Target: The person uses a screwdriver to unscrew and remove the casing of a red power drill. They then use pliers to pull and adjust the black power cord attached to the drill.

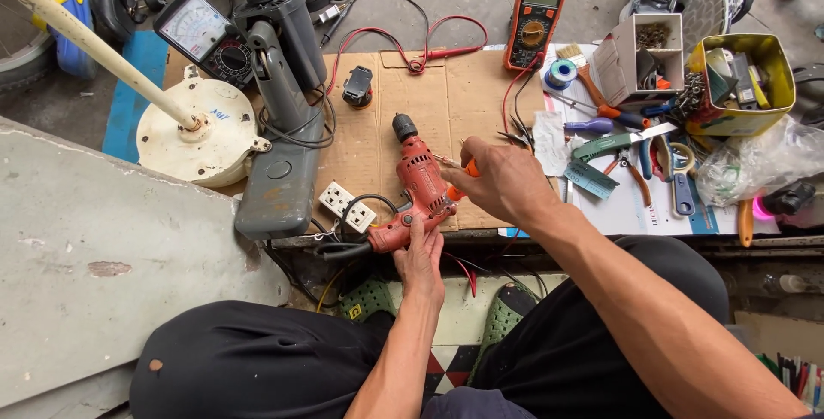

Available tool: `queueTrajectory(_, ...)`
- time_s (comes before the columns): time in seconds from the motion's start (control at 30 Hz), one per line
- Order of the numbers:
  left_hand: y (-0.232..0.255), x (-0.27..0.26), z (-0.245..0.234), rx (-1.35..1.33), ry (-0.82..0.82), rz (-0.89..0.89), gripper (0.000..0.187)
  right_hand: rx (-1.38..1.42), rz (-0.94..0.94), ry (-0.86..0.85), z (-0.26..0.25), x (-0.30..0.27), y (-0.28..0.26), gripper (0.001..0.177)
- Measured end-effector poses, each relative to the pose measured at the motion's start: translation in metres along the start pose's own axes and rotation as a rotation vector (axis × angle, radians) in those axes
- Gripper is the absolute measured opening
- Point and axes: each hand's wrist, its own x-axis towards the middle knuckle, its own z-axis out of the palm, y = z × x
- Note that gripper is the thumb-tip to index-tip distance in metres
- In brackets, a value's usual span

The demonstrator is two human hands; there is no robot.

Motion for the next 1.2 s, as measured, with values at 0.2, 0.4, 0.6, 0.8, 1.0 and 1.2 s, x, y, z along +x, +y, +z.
queueTrajectory(0.2,-0.002,0.021,-0.005,0.148,0.075,0.177,0.082,0.155,-0.059,0.107,0.03,0.013,0.036,0.035)
queueTrajectory(0.4,0.024,-0.006,-0.005,0.428,0.075,0.246,0.077,0.447,0.255,0.135,0.004,-0.01,0.02,0.051)
queueTrajectory(0.6,0.021,-0.005,-0.004,0.392,0.041,0.235,0.074,0.698,0.265,0.207,0.042,-0.014,0.066,0.033)
queueTrajectory(0.8,-0.004,0.009,-0.003,0.348,0.067,0.274,0.066,0.436,0.06,0.153,0.015,-0.011,0.058,0.053)
queueTrajectory(1.0,-0.009,-0.01,0.014,0.362,0.041,0.328,0.066,0.392,0.12,0.167,0.008,-0.002,0.062,0.027)
queueTrajectory(1.2,-0.013,0.017,-0.009,0.499,0.021,0.376,0.068,0.364,0.235,-0.056,-0.019,-0.015,0.064,0.06)
